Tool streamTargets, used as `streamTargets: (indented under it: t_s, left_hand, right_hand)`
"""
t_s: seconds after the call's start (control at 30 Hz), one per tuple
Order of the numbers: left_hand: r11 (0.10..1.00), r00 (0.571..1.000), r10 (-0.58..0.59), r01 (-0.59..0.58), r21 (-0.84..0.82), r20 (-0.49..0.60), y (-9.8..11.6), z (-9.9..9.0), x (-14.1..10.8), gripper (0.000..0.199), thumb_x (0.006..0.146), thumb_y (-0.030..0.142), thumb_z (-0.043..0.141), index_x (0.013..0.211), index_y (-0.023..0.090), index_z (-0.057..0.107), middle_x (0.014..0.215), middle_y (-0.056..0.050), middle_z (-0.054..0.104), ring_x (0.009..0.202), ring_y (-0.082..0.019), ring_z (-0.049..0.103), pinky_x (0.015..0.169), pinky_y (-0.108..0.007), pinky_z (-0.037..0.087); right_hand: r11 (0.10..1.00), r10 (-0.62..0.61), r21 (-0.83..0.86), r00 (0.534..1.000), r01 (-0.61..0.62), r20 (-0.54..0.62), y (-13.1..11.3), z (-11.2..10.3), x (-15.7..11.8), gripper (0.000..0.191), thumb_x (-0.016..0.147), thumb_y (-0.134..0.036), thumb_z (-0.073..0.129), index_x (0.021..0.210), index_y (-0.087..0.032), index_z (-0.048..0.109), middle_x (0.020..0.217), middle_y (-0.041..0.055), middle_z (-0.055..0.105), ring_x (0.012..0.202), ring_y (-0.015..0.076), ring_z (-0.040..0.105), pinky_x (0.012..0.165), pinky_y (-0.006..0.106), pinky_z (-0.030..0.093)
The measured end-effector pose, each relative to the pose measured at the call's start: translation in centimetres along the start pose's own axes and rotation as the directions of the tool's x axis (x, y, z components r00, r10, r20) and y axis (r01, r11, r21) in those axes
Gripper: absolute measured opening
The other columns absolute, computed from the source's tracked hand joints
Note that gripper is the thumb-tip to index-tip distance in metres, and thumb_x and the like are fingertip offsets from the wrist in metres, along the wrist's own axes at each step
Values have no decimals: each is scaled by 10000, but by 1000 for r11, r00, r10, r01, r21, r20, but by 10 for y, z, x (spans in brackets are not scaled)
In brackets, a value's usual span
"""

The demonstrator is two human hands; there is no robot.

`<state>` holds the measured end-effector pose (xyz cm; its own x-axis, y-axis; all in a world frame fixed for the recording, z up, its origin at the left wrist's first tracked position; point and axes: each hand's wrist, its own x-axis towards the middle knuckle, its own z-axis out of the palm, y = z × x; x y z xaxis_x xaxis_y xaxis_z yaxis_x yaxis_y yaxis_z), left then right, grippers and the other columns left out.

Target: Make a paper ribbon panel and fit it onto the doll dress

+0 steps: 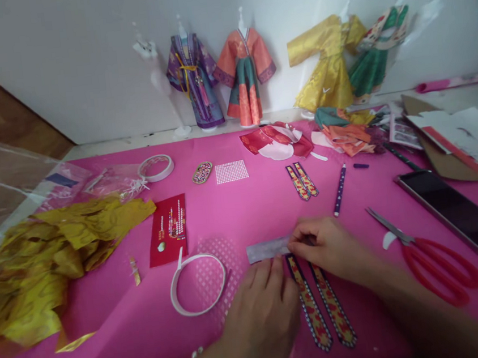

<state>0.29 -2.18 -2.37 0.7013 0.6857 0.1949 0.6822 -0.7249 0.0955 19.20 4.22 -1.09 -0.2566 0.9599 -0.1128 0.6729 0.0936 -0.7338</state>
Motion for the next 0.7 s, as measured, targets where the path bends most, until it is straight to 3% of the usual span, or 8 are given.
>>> streamTargets:
  t_s: [0.7]
  left_hand:
    - [1000,998,4,-2,-24,63,0,0,-1,279,907,179,505,1153,92,605,1229,-178,666,1108,-306,645,972,-467,532]
  right_hand:
    - [999,5,-48,1000,-6,-8,1,1,1,126,804,-186,614,698,-188,681,679,7,668,614,143,584,576,258,416]
